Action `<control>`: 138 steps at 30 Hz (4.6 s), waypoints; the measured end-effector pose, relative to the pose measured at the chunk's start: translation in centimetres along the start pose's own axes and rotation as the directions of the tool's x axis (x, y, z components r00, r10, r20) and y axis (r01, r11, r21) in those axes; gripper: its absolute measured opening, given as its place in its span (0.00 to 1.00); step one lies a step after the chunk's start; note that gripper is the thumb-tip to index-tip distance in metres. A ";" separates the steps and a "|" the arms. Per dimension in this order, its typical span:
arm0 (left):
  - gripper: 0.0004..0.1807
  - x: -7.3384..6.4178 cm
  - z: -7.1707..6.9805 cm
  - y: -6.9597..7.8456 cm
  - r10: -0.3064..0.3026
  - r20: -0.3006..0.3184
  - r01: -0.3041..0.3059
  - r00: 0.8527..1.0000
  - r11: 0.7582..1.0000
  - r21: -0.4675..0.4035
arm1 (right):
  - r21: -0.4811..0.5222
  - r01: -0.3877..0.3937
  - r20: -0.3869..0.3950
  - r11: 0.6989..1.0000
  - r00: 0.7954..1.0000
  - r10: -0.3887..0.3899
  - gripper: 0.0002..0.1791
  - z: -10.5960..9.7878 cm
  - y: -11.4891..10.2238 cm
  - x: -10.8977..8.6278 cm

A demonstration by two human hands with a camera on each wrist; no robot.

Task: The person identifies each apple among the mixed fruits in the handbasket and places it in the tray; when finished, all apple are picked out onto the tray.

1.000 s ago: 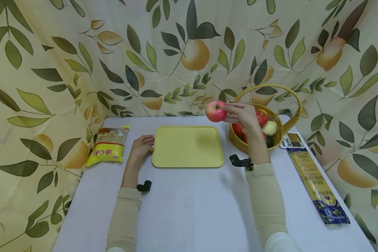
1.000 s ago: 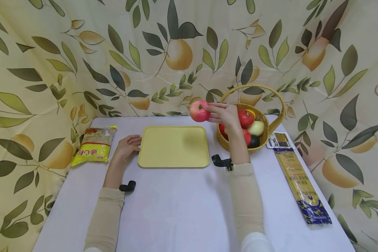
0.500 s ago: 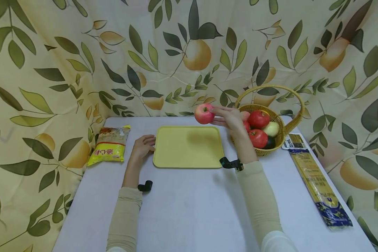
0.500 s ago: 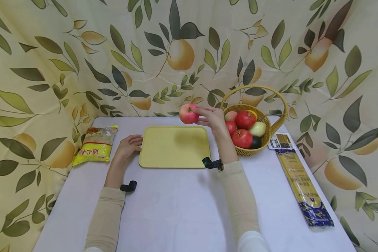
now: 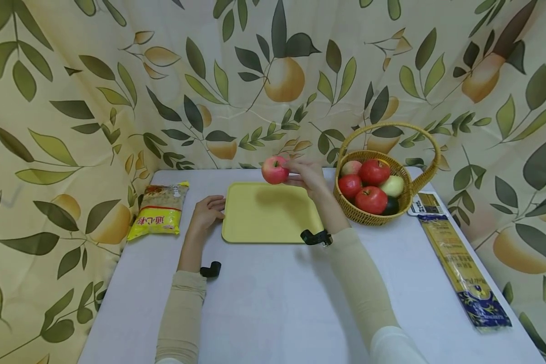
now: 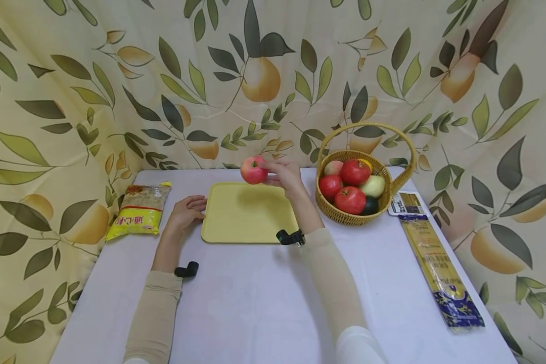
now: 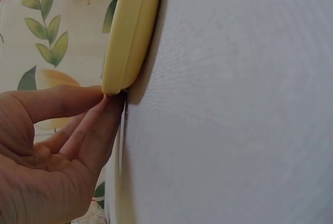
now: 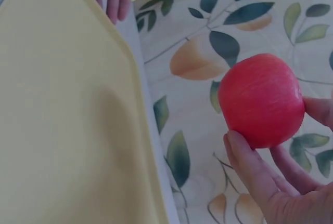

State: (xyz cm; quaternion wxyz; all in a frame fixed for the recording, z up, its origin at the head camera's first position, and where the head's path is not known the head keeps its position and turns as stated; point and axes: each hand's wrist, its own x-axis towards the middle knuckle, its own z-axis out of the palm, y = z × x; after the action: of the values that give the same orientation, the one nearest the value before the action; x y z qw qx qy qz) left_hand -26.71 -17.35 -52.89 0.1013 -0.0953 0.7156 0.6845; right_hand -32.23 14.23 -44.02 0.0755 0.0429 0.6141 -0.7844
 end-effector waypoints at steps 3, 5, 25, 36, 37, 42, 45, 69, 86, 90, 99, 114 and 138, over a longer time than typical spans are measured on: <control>0.37 -0.1 -0.1 0.0 -0.011 -0.008 0.011 1.000 1.000 0.000 | 0.010 -0.027 0.013 1.000 1.000 0.027 0.14 0.8 1.0 0.5; 0.37 -0.1 -0.1 0.0 -0.015 -0.010 0.015 1.000 1.000 0.005 | 0.008 -0.039 0.024 0.999 0.999 0.039 0.11 1.4 1.6 0.8; 0.38 0.3 -0.1 -0.1 -0.018 0.012 0.018 1.000 1.000 0.001 | -0.061 -0.155 0.013 0.986 0.988 0.156 0.20 6.8 7.3 3.9; 0.38 0.5 -0.2 -0.3 -0.001 0.003 0.001 1.000 1.000 0.007 | -0.148 -0.189 -0.011 0.971 0.982 0.189 0.19 8.1 8.3 4.3; 0.38 0.5 -0.1 -0.3 0.002 0.003 -0.002 1.000 1.000 0.007 | -0.152 -0.188 -0.012 0.970 0.982 0.188 0.19 8.1 8.4 4.2; 0.38 0.5 0.0 -0.2 0.006 -0.001 -0.006 1.000 1.000 0.007 | -0.235 -0.168 -0.012 0.958 0.985 0.169 0.21 8.2 8.6 4.1; 0.38 0.5 0.0 0.0 -0.008 -0.001 0.008 1.000 1.000 0.013 | -0.319 -0.169 -0.031 0.933 0.985 0.167 0.23 8.2 8.5 3.9; 0.38 0.3 0.1 0.1 -0.046 -0.020 0.047 0.999 0.998 0.034 | -0.259 -0.055 0.055 0.964 0.996 0.071 0.20 5.2 0.1 0.4; 0.39 0.2 0.0 -0.1 -0.025 0.005 0.025 1.000 1.000 0.019 | -0.329 0.095 0.120 0.940 0.991 -0.058 0.21 0.7 -7.2 -3.5; 0.39 0.1 0.2 0.1 -0.031 0.008 0.030 0.999 0.999 0.038 | -0.361 0.104 0.100 0.927 0.992 -0.072 0.21 -0.9 -8.3 -4.2; 0.38 0.2 0.3 0.2 -0.048 -0.011 0.049 0.999 0.997 0.066 | -0.475 0.045 0.064 0.879 0.998 -0.016 0.25 -4.1 -10.4 -4.9; 0.39 0.0 0.3 0.3 -0.043 0.003 0.043 0.999 0.998 0.055 | -0.549 -0.018 -0.038 0.836 0.999 -0.003 0.28 -10.1 -11.9 -6.1; 0.38 0.0 0.3 0.0 -0.014 -0.018 0.015 1.000 0.999 0.049 | -0.676 -0.161 -0.114 0.719 0.987 0.114 0.35 -19.4 -10.2 -6.4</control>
State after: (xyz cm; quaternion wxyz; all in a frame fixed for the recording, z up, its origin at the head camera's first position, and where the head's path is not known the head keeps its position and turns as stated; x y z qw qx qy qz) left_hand -26.72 -17.07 -52.89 0.1023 -0.1039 0.7324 0.6650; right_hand -28.20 35.88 -37.93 0.1244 0.0828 0.8563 -0.4944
